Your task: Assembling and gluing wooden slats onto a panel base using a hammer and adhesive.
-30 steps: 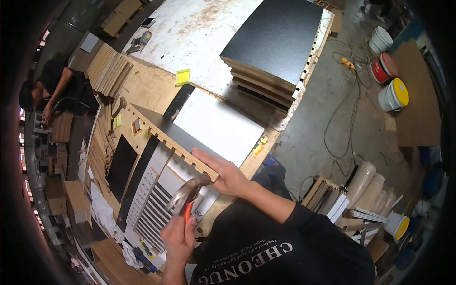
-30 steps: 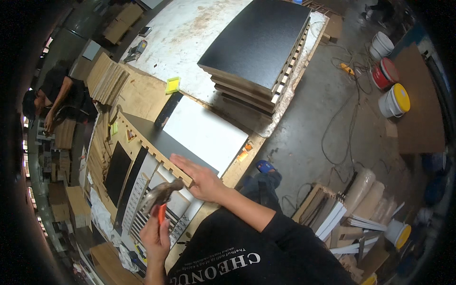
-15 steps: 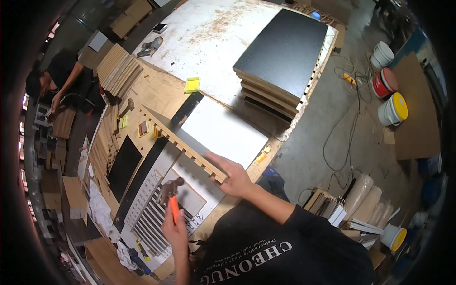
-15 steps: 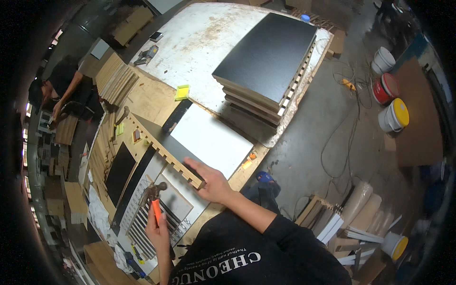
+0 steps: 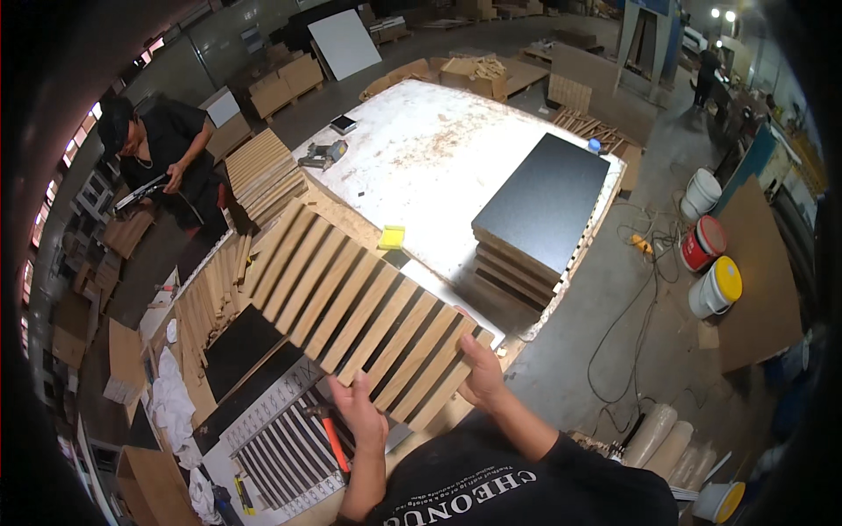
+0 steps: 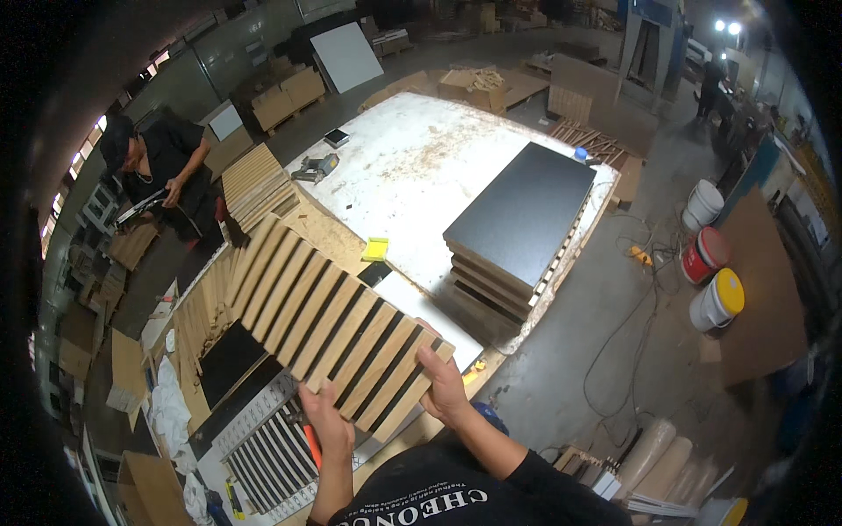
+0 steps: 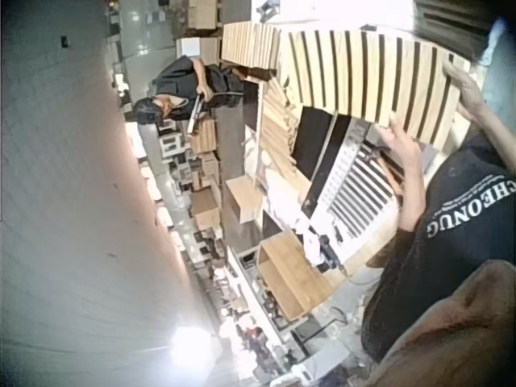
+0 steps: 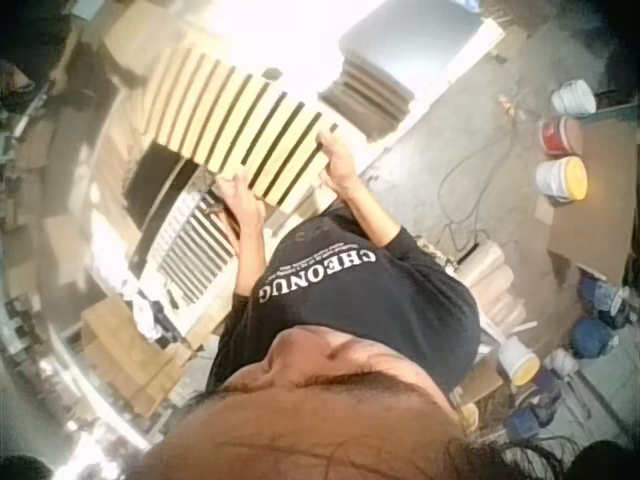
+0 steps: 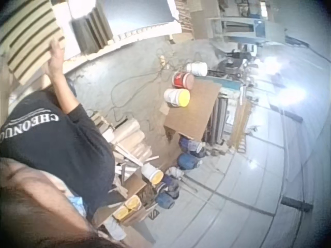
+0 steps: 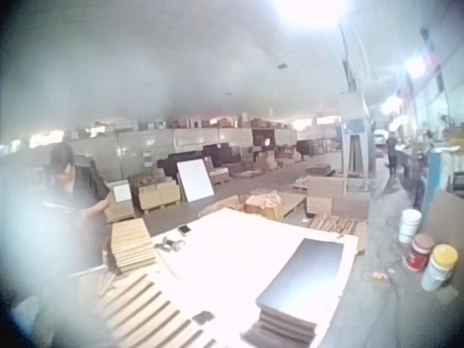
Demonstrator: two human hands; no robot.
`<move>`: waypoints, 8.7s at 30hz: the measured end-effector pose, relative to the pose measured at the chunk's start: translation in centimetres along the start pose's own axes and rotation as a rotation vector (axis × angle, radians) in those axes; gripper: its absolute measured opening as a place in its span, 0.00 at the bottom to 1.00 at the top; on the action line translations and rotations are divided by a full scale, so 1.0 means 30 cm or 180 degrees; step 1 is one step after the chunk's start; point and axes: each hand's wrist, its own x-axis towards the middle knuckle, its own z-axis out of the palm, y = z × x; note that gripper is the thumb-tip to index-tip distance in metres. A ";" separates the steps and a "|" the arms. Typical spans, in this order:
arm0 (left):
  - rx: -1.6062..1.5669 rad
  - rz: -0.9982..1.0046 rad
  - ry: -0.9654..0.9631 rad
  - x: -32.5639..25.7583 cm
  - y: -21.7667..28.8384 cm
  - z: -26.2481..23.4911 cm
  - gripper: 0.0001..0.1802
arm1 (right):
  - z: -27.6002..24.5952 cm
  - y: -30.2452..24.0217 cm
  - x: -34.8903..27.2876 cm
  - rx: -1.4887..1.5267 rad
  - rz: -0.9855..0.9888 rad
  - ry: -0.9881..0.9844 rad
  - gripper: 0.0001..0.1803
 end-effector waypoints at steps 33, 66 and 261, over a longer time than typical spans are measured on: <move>0.3587 0.1047 -0.1890 -0.202 0.517 0.103 0.41 | 0.001 0.044 0.109 -0.1112 0.0280 -0.0849 0.30; 0.0435 -0.0109 -0.2356 0.303 0.057 0.689 0.21 | -0.119 -0.719 0.252 -0.2134 -0.1550 0.0183 0.43; 0.3897 0.0385 0.4990 -0.787 1.494 -3.158 0.37 | 1.115 3.609 -1.534 -0.5271 -0.2373 -0.9842 0.07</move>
